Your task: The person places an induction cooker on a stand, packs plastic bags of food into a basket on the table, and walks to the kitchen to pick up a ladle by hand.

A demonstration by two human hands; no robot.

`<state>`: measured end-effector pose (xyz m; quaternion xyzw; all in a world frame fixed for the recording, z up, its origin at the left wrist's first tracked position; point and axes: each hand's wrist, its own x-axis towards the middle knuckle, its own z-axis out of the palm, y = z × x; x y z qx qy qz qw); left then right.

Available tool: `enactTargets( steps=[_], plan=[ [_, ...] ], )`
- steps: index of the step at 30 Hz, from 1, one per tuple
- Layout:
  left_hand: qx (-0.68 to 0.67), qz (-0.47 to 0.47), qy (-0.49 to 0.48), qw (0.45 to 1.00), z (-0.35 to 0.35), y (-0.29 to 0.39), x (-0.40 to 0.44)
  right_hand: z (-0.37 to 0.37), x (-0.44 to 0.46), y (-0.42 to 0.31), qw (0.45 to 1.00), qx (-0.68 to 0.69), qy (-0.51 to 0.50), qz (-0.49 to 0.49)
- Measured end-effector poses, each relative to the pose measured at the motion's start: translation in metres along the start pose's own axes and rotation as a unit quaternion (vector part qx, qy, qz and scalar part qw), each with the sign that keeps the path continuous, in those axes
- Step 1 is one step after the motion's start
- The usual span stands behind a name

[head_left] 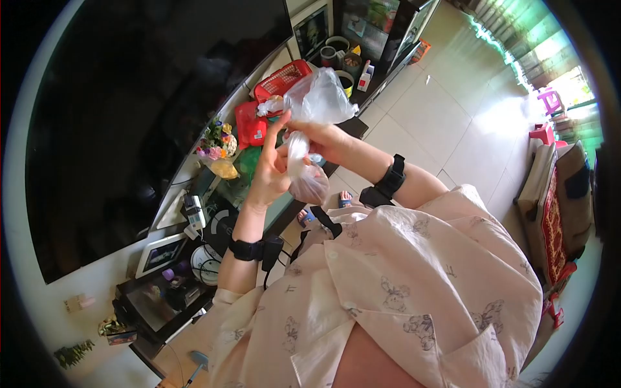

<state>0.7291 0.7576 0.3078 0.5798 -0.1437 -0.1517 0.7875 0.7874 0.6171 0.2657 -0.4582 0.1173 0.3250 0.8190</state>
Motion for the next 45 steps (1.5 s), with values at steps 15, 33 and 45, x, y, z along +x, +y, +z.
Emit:
enactTargets(
  steps=[15,33,45],
  plan=[
    [0.541,0.095,0.093,0.831,-0.029,-0.043,-0.001,-0.023,-0.032,0.021,0.814,-0.478,-0.164,-0.285],
    [0.091,-0.072,0.037,0.993,-0.013,0.004,-0.015,-0.047,-0.014,0.028,0.824,-0.415,-0.136,-0.362],
    [-0.285,-0.065,0.076,0.953,-0.052,-0.008,-0.028,-0.005,-0.027,0.012,0.974,-0.041,-0.118,-0.187]
  ],
)
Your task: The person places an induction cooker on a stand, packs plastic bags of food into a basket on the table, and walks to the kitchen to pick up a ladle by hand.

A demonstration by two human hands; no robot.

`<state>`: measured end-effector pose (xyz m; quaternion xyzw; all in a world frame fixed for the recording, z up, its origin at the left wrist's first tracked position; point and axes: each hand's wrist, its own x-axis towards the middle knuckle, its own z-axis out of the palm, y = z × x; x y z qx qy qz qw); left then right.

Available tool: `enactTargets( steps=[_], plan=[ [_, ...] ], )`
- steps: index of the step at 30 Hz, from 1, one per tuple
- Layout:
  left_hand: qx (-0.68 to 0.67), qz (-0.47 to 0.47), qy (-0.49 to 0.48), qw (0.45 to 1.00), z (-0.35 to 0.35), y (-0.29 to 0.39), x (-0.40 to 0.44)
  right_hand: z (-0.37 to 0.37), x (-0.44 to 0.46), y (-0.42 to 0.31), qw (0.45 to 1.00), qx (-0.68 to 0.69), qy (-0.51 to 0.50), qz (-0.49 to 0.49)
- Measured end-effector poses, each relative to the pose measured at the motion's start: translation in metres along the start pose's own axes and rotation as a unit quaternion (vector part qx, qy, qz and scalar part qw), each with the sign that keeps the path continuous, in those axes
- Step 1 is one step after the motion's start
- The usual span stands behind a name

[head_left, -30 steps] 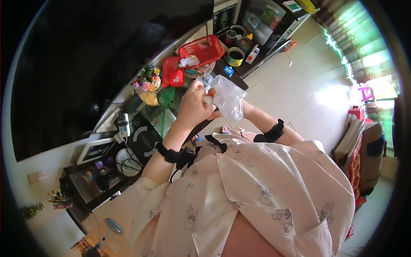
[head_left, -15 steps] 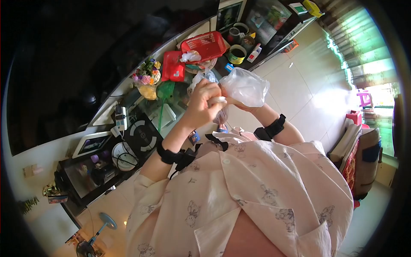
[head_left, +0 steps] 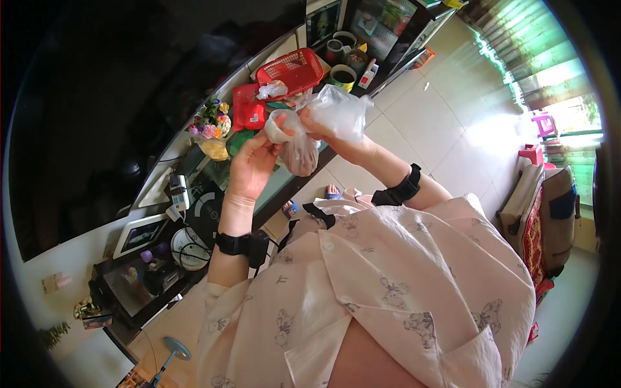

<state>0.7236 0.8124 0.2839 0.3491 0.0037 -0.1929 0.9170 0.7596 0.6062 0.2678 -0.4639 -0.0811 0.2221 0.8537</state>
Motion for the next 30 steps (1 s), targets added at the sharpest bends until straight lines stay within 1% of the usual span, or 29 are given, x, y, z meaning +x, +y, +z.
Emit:
enactTargets(
  steps=[1,2,3,4,5,6,7,8,9,10,11,12,13,16,17,18,19,20,21,22,24,25,27,28,30],
  plan=[
    [0.039,0.002,-0.011,0.999,-0.002,0.001,0.0,-0.008,-0.001,0.005,0.996,-0.059,-0.047,-0.051],
    [0.039,0.002,-0.01,0.999,-0.001,0.0,0.0,-0.013,-0.001,0.008,0.984,-0.116,-0.093,-0.102],
    [0.105,0.013,0.023,0.994,0.005,-0.002,-0.001,-0.014,-0.002,0.009,0.996,0.018,-0.085,-0.029],
    [0.17,0.023,0.056,0.984,0.009,-0.003,-0.003,-0.016,-0.002,0.01,0.996,0.018,-0.084,-0.028],
    [0.169,0.023,0.056,0.984,0.009,-0.005,-0.004,-0.019,-0.001,0.013,0.986,-0.118,-0.095,-0.07],
    [0.189,0.039,0.051,0.98,0.009,-0.006,-0.004,-0.021,0.0,0.016,0.956,-0.252,-0.105,-0.111],
    [0.209,0.056,0.047,0.975,0.008,-0.006,-0.004,-0.022,0.003,0.024,0.956,-0.252,-0.105,-0.111],
    [0.209,0.056,0.047,0.975,0.004,-0.006,-0.003,-0.021,0.007,0.034,0.957,-0.2,-0.124,-0.172],
    [0.167,0.05,0.031,0.984,0.001,-0.005,-0.001,-0.017,0.009,0.037,0.951,-0.147,-0.141,-0.232],
    [0.126,0.044,0.014,0.991,-0.001,-0.003,0.0,-0.014,0.007,0.039,0.951,-0.146,-0.14,-0.233],
    [0.127,0.044,0.013,0.991,-0.001,-0.006,0.001,-0.01,0.002,0.04,0.968,-0.141,-0.094,-0.183],
    [0.086,0.053,0.077,0.992,0.004,-0.009,0.002,-0.006,-0.001,0.039,0.981,-0.136,-0.047,-0.131],
    [0.044,0.062,0.143,0.987,0.006,-0.011,0.002,-0.003,-0.001,0.036,0.981,-0.136,-0.047,-0.131],
    [0.039,0.062,0.146,0.987,-0.003,-0.014,0.005,0.012,0.005,0.02,0.998,-0.039,-0.036,-0.03],
    [0.039,0.062,0.147,0.986,-0.004,-0.014,0.004,0.023,0.006,0.01,0.99,0.133,0.035,0.027],
    [0.017,0.051,0.116,0.992,-0.007,-0.013,0.001,0.034,0.003,-0.002,0.99,0.133,0.035,0.028],
    [-0.005,0.04,0.085,0.996,-0.008,-0.012,0.0,0.043,-0.001,-0.013,0.988,0.135,0.036,0.066],
    [-0.005,0.04,0.085,0.996,-0.008,-0.013,0.0,0.047,-0.002,-0.017,0.985,0.136,0.037,0.104],
    [0.0,0.055,0.11,0.992,-0.008,-0.014,0.002,0.042,0.003,-0.011,0.993,0.072,-0.006,0.092],
    [0.006,0.07,0.134,0.989,-0.007,-0.015,0.003,0.039,0.003,-0.006,0.993,0.072,-0.006,0.092],
    [0.022,0.069,0.134,0.988,-0.003,-0.016,0.002,0.039,0.001,-0.004,0.997,-0.044,0.056,0.024],
    [0.039,0.071,0.135,0.988,-0.002,-0.016,0.001,0.039,0.002,-0.004,0.997,-0.044,0.056,0.024],
    [0.062,0.074,0.132,0.986,-0.008,-0.019,-0.002,0.035,0.007,-0.003,0.986,-0.151,0.023,-0.071],
    [0.085,0.076,0.128,0.985,-0.01,-0.019,-0.003,0.032,0.009,-0.001,0.986,-0.15,0.022,-0.071],
    [0.102,0.071,0.146,0.981,-0.005,-0.016,-0.01,0.019,0.012,0.003,0.981,-0.176,-0.027,-0.079]
  ],
)
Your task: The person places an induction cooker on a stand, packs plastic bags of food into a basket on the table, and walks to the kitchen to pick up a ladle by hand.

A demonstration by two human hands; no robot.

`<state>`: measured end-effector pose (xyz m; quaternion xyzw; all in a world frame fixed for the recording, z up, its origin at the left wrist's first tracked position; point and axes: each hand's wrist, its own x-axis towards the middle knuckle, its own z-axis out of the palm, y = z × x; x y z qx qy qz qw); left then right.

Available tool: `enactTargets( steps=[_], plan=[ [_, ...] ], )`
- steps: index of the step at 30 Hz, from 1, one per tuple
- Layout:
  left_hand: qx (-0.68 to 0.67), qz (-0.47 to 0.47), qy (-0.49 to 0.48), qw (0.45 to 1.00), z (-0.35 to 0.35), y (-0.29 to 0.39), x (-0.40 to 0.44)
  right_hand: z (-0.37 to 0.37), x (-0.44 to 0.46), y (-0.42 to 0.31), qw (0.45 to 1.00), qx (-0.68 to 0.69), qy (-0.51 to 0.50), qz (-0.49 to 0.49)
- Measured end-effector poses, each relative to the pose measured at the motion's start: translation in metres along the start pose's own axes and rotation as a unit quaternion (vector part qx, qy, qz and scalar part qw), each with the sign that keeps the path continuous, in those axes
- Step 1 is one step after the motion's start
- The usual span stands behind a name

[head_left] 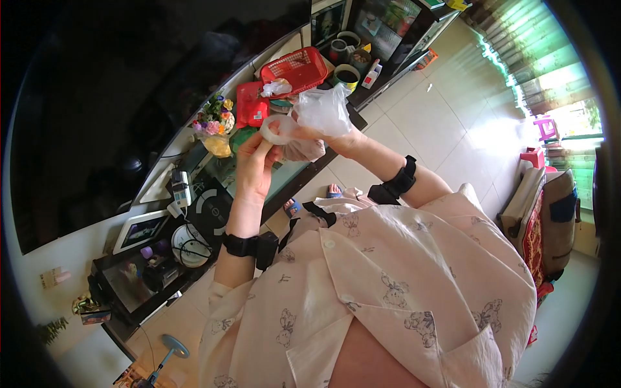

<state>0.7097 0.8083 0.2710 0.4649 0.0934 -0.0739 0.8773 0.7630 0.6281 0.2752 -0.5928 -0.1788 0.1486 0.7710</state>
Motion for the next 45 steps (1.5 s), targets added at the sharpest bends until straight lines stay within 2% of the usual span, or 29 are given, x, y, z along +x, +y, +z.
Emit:
enactTargets(
  steps=[2,4,5,7,10,12,13,14,16,17,18,20,22,25,27,31,32,33,34,35,37,38,39,40,42,43,44,45],
  plan=[
    [0.021,-0.005,0.017,1.0,0.0,0.003,-0.003,-0.014,0.007,0.014,0.999,-0.027,-0.022,-0.011],
    [0.033,-0.011,-0.062,0.997,-0.007,0.007,-0.003,-0.014,0.01,0.016,0.997,-0.055,-0.046,-0.022],
    [0.034,-0.011,-0.062,0.997,-0.009,0.01,-0.004,-0.01,0.01,0.019,1.0,-0.017,-0.022,0.003],
    [0.204,0.001,-0.157,0.966,-0.004,0.021,-0.01,0.0,0.006,0.02,0.999,0.021,0.007,0.029],
    [0.242,0.005,-0.208,0.948,0.004,0.027,-0.016,0.008,0.004,0.024,1.0,0.029,-0.007,0.003],
    [0.238,-0.021,-0.197,0.951,-0.008,0.019,-0.014,0.012,0.001,0.024,0.984,-0.15,-0.015,-0.098],
    [0.147,-0.029,-0.161,0.976,-0.013,0.013,-0.014,0.018,0.0,0.023,0.982,-0.128,0.003,-0.138],
    [0.055,-0.038,-0.124,0.99,-0.018,0.007,-0.012,0.018,-0.001,0.023,0.982,-0.128,0.004,-0.138],
    [0.01,-0.035,-0.116,0.993,-0.025,-0.001,-0.01,0.015,-0.007,0.022,0.973,-0.181,-0.005,-0.145],
    [-0.057,-0.03,-0.105,0.992,-0.028,-0.005,-0.008,0.013,-0.01,0.021,0.982,-0.156,-0.017,-0.1],
    [-0.124,-0.024,-0.091,0.988,-0.025,-0.005,-0.009,0.012,-0.011,0.016,0.983,-0.156,-0.019,-0.098],
    [-0.144,-0.028,-0.052,0.988,-0.018,-0.003,-0.006,0.012,-0.013,0.006,0.935,-0.248,-0.088,-0.238],
    [-0.163,-0.031,-0.013,0.986,-0.011,-0.004,-0.008,0.012,-0.014,-0.004,0.923,-0.282,-0.108,-0.237],
    [-0.114,-0.011,0.007,0.993,-0.008,-0.009,-0.009,0.008,-0.011,-0.017,0.895,-0.349,-0.145,-0.238],
    [0.082,0.028,-0.006,0.996,-0.012,-0.009,-0.01,0.004,-0.011,-0.021,0.917,-0.331,-0.126,-0.183],
    [0.185,0.026,-0.011,0.982,-0.007,0.006,-0.014,0.001,-0.007,-0.006,0.957,-0.249,-0.072,-0.133],
    [0.257,0.063,-0.024,0.964,-0.01,0.008,-0.012,0.003,-0.009,-0.004,0.957,-0.248,-0.072,-0.132],
    [0.326,0.101,-0.037,0.939,-0.011,0.009,-0.011,0.009,-0.012,-0.009,0.973,-0.212,-0.042,-0.08],
    [0.326,0.101,-0.037,0.939,-0.012,0.009,-0.01,0.012,-0.013,-0.012,0.984,-0.176,-0.013,-0.029],
    [0.333,0.114,-0.046,0.935,-0.014,0.007,-0.008,0.012,-0.012,-0.009,0.984,-0.176,-0.013,-0.03],
    [0.34,0.128,-0.056,0.93,-0.018,0.001,-0.008,0.01,-0.012,0.004,0.992,-0.091,-0.01,0.085],
    [0.392,0.143,-0.037,0.908,-0.02,-0.002,-0.009,0.008,-0.013,0.009,0.992,-0.09,-0.01,0.085],
    [0.442,0.158,-0.018,0.883,-0.022,-0.006,-0.011,0.006,-0.014,0.011,0.989,-0.069,-0.007,0.129],
    [0.442,0.157,-0.019,0.883,-0.026,-0.012,-0.011,0.005,-0.016,0.016,0.984,-0.046,-0.004,0.172],
    [0.507,0.136,-0.016,0.851,-0.028,-0.02,-0.009,0.007,-0.022,0.029,0.989,-0.056,0.014,0.135],
    [0.55,0.126,-0.021,0.825,-0.025,-0.02,-0.012,0.007,-0.025,0.024,0.974,-0.177,-0.007,0.141],
    [0.549,0.127,-0.023,0.826,-0.021,-0.02,-0.014,0.008,-0.028,0.018,0.943,-0.297,-0.028,0.145],
    [0.606,0.098,-0.022,0.789,-0.016,-0.019,-0.017,0.01,-0.034,0.011,0.938,-0.335,-0.065,0.064]
  ],
)
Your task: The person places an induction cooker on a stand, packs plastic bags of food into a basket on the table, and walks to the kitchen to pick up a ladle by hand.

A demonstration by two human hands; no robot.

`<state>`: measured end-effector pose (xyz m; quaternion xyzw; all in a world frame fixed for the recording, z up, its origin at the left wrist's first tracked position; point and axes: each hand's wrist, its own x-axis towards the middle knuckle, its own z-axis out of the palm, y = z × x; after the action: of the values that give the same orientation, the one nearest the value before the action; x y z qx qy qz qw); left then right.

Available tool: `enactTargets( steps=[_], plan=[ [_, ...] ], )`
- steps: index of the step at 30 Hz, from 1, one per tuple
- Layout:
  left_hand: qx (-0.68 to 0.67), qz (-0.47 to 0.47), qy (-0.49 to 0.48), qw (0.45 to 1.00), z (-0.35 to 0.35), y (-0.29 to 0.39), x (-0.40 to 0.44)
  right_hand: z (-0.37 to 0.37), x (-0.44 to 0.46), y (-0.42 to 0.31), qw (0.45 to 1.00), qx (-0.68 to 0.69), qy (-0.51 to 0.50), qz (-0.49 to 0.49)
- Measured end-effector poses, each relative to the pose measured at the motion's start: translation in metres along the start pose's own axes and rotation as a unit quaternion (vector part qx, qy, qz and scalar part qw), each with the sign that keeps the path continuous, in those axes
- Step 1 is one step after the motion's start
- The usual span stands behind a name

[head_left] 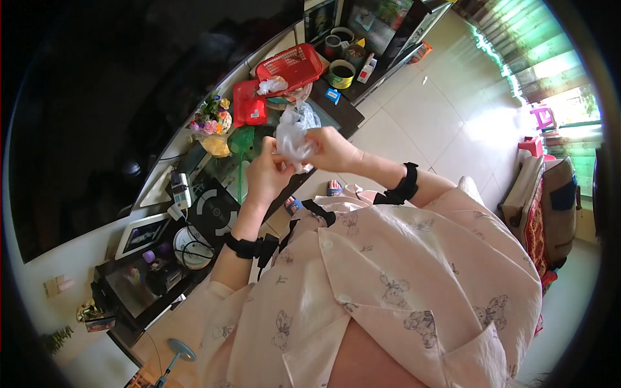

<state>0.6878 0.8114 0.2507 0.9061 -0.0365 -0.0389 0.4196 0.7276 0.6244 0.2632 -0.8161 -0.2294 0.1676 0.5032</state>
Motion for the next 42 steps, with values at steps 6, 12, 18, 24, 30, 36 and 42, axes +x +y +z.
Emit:
enactTargets(
  steps=[6,12,18,24,30,36,42],
  plan=[
    [-0.082,0.059,0.055,0.993,0.013,-0.01,-0.014,0.025,-0.001,0.007,0.989,-0.058,0.053,-0.125],
    [-0.09,0.047,0.022,0.995,0.015,-0.025,-0.024,0.031,0.002,0.017,0.998,-0.048,-0.021,0.035],
    [0.009,0.065,0.066,0.996,-0.006,-0.034,-0.028,0.053,0.018,-0.002,0.982,-0.173,-0.033,0.067],
    [-0.273,-0.037,0.037,0.961,-0.039,-0.068,-0.044,0.079,0.038,-0.003,0.979,-0.143,-0.059,0.13],
    [-0.48,-0.064,-0.048,0.874,-0.081,-0.101,-0.056,0.107,0.042,-0.006,0.982,0.142,-0.125,0.028],
    [-0.381,-0.024,-0.103,0.919,-0.084,-0.103,-0.046,0.154,0.058,0.01,0.988,0.03,-0.067,-0.139],
    [-0.243,0.004,-0.072,0.967,-0.089,-0.096,-0.036,0.149,0.077,0.069,0.975,-0.092,-0.082,-0.185]
  ],
)
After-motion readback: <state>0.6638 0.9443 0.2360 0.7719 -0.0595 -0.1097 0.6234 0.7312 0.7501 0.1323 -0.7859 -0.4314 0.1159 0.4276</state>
